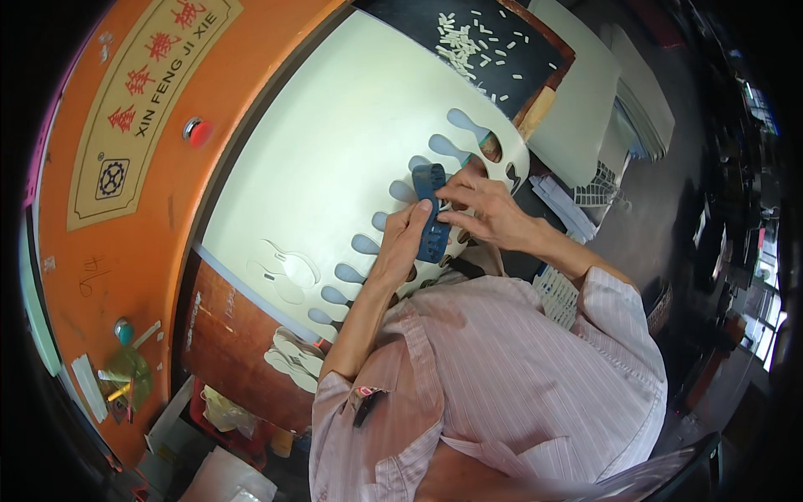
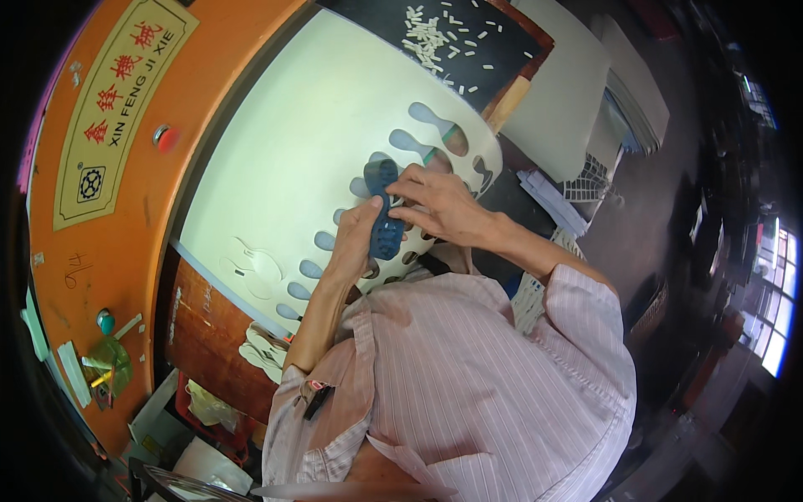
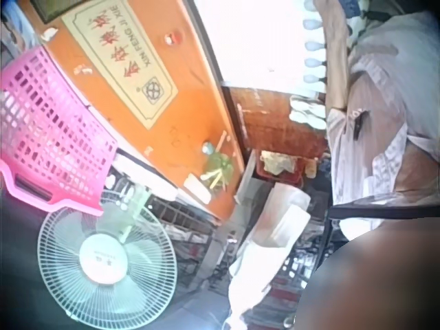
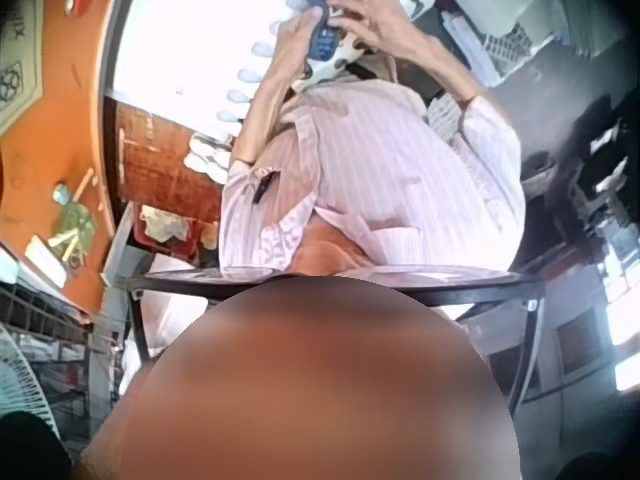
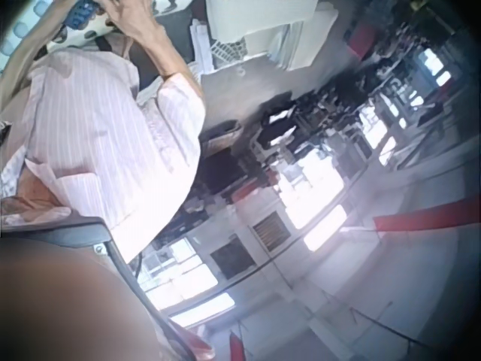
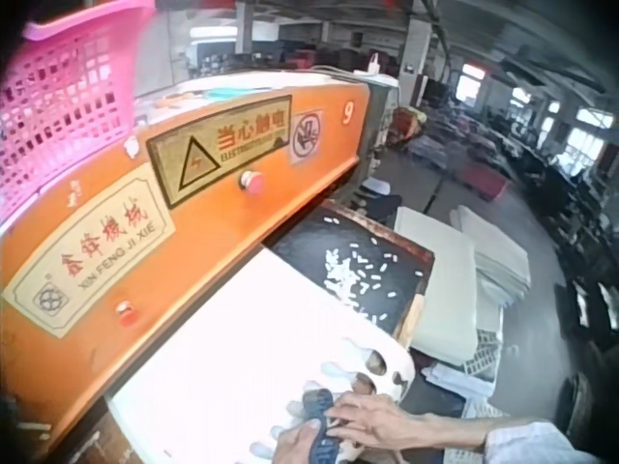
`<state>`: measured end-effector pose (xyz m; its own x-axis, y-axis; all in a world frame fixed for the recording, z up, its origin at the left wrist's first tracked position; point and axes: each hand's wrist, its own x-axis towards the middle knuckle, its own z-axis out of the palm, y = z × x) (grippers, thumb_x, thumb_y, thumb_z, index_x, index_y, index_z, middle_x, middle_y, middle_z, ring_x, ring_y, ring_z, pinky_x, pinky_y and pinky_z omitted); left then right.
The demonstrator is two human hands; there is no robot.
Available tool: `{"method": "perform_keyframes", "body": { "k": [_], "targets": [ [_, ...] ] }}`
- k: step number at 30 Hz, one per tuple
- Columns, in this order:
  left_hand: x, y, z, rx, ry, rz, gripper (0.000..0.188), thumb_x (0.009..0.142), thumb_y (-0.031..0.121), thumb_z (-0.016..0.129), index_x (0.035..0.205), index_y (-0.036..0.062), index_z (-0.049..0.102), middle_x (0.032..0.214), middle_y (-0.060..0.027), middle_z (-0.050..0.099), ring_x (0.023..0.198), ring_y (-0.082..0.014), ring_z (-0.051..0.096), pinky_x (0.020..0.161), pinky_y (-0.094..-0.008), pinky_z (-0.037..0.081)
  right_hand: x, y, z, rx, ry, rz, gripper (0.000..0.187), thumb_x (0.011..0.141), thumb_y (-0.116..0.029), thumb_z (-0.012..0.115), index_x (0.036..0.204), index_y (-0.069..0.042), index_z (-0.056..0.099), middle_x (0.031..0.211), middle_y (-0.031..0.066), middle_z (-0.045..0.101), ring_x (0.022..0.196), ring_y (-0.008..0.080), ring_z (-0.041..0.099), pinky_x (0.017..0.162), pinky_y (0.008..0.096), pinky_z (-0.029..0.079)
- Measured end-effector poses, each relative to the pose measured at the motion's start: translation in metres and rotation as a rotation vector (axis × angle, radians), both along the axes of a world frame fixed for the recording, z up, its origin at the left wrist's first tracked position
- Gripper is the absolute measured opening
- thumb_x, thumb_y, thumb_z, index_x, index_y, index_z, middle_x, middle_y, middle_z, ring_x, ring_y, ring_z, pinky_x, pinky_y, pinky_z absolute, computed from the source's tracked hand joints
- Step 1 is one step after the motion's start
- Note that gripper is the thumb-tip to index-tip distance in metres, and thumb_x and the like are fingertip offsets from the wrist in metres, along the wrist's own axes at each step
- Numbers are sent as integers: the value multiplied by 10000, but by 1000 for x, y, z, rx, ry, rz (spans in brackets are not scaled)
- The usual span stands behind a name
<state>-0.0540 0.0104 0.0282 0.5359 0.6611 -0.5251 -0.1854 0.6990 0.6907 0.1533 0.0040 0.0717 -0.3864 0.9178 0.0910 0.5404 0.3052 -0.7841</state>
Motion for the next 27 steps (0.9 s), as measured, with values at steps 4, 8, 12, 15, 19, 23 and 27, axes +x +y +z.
{"method": "perform_keyframes", "body": {
  "k": [4,8,12,15,19,23,27],
  "targets": [
    [14,6,1,18,-38,-45,463,1119,391,509,1157,-30,697,942,-106,752,749,-148,741,640,-261,600,14,-1,8,12,75,-37,312,895,-118,824,1163,4,722,964,129,660,833,246,676,658,359,532],
    [22,5,-1,-7,-49,-66,481,1115,415,520,1188,-25,697,959,-94,752,740,-136,728,617,-260,574,22,-5,7,-104,79,-112,217,896,-109,828,1001,16,686,912,74,631,781,208,638,651,327,520],
    [21,3,-9,8,-46,-69,483,1118,417,509,1187,-24,694,973,-107,757,760,-152,738,640,-267,586,40,-19,0,-251,172,-200,214,912,-133,811,916,9,650,822,75,582,698,206,571,644,333,492],
    [15,2,-16,-38,-58,76,452,1115,383,510,1195,-33,668,985,-135,755,800,-190,754,712,-290,613,72,-35,5,-339,-32,-390,200,937,-151,783,891,-4,655,793,78,575,714,190,592,652,337,491],
    [15,-4,-20,-86,-175,230,482,1120,396,497,1266,-45,625,1065,-169,751,873,-229,759,789,-342,634,86,-51,14,-261,-759,-5,151,958,-141,753,987,1,713,842,82,650,795,161,650,711,325,529],
    [10,-14,-13,-115,-231,423,506,1142,423,427,1347,-11,589,1206,-137,712,1017,-185,702,896,-346,589,17,-28,8,-375,110,-234,625,881,-162,815,1442,-24,577,1299,115,666,1124,197,637,965,348,520],
    [-17,-21,-2,-40,-138,684,450,1138,426,453,1332,50,606,1110,-65,706,930,-141,693,819,-307,589,-82,2,-3,-418,269,-80,757,846,-132,844,1505,0,495,1356,182,652,1241,264,640,1053,396,520]
  ]
}}
